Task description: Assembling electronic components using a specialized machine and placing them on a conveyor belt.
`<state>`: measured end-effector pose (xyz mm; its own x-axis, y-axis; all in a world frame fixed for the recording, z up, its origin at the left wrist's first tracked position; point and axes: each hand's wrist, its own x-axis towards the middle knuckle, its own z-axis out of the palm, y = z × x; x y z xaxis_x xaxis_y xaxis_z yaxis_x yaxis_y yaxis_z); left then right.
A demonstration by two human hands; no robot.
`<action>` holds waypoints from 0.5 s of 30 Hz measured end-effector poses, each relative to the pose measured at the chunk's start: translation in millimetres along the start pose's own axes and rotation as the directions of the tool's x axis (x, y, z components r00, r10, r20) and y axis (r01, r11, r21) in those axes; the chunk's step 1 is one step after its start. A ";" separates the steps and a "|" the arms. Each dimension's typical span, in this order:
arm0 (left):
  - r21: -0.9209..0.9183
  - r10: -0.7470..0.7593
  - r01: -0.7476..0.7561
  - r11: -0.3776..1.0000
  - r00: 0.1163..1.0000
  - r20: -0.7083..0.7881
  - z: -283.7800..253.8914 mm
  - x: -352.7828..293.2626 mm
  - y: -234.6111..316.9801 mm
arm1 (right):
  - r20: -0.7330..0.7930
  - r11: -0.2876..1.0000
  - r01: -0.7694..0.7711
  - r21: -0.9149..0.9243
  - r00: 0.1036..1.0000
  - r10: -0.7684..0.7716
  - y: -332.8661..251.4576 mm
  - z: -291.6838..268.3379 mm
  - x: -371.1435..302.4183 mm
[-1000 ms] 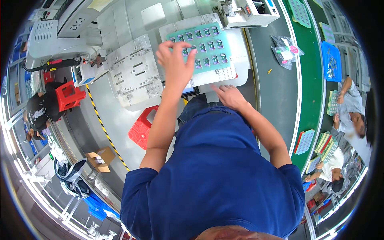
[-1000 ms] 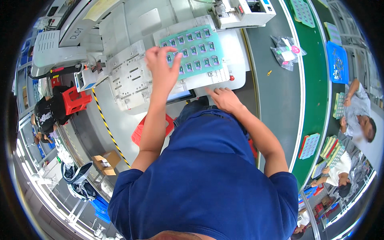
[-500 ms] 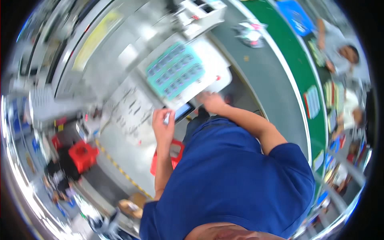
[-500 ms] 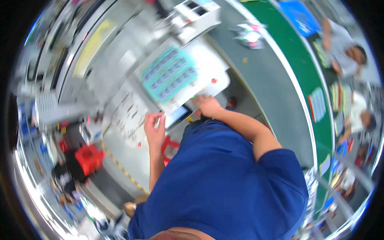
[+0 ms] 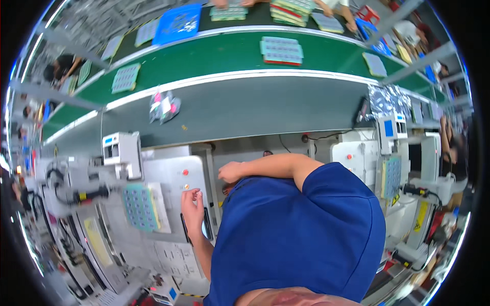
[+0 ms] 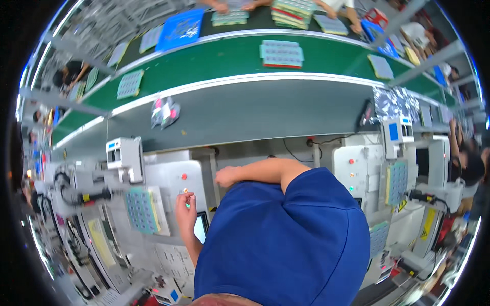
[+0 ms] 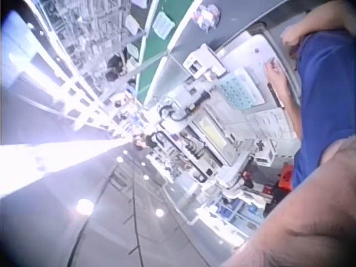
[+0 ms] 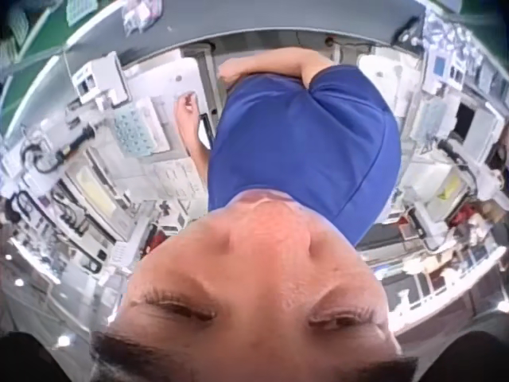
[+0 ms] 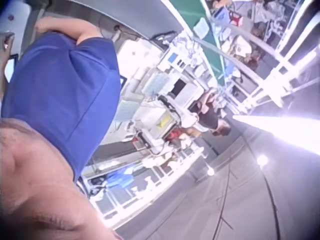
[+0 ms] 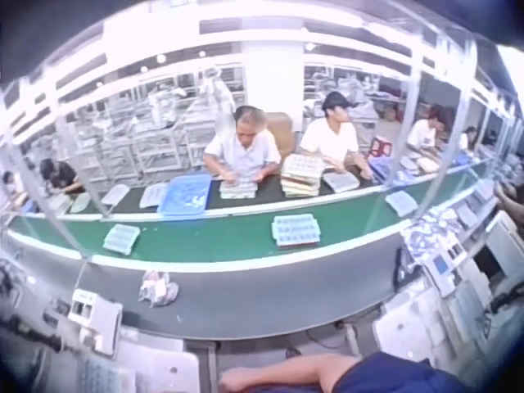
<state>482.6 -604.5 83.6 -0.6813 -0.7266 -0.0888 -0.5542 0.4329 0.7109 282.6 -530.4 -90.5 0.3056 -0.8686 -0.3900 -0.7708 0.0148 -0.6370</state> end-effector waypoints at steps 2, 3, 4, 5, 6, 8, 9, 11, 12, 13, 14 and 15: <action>0.110 0.048 -0.063 0.992 0.990 0.132 25.0 17.3 13.3 | -0.086 0.989 -0.121 0.079 0.988 0.128 38.4 3.1 -40.6; 0.148 0.078 -0.108 0.983 0.977 0.196 40.4 26.1 18.3 | -0.196 0.977 -0.179 0.113 0.960 0.198 56.3 4.0 -62.3; 0.130 0.113 -0.148 0.980 0.964 0.239 59.3 35.3 24.3 | -0.298 0.961 -0.231 0.150 0.917 0.267 72.6 6.5 -84.0; 0.111 0.140 -0.175 0.978 0.952 0.271 79.8 42.6 29.0 | -0.315 0.956 -0.241 0.164 0.906 0.283 86.1 7.5 -104.3; 0.079 0.135 -0.169 0.983 0.937 0.323 100.1 51.3 36.7 | -0.445 0.943 -0.249 0.221 0.835 0.324 96.4 7.3 -123.5; 0.062 0.139 -0.180 0.982 0.899 0.416 135.8 66.0 56.6 | -0.644 0.922 -0.274 0.275 0.660 0.388 110.9 9.5 -154.6; 0.068 0.143 -0.197 0.978 0.873 0.466 153.8 74.4 65.1 | -0.718 0.909 -0.311 0.279 0.561 0.412 121.6 11.9 -169.4; 0.114 0.140 -0.225 0.968 0.856 0.497 181.3 87.0 76.9 | -0.761 0.817 -0.497 0.291 0.397 0.513 123.0 6.8 -195.7; 0.143 0.140 -0.255 0.956 0.829 0.541 192.8 89.9 85.0 | -0.785 0.757 -0.581 0.298 0.302 0.541 126.0 7.3 -209.1; 0.153 0.129 -0.245 0.957 0.837 0.531 201.0 93.4 94.8 | -0.716 0.685 -0.620 0.382 0.270 0.644 131.1 7.3 -221.3; 0.182 0.158 -0.313 0.932 0.803 0.575 207.5 96.5 103.0 | -0.698 0.636 -0.657 0.405 0.227 0.679 137.0 10.7 -230.5; 0.207 0.182 -0.383 0.900 0.764 0.619 212.5 100.4 110.4 | -0.679 0.583 -0.691 0.427 0.181 0.712 142.0 15.1 -238.3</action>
<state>251.4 -516.2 4.9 -0.9173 -0.1455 -0.3706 -0.3374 0.7783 0.5296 108.8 -313.9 -98.1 -0.8726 -0.4830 -0.0724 -0.4219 0.8202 -0.3863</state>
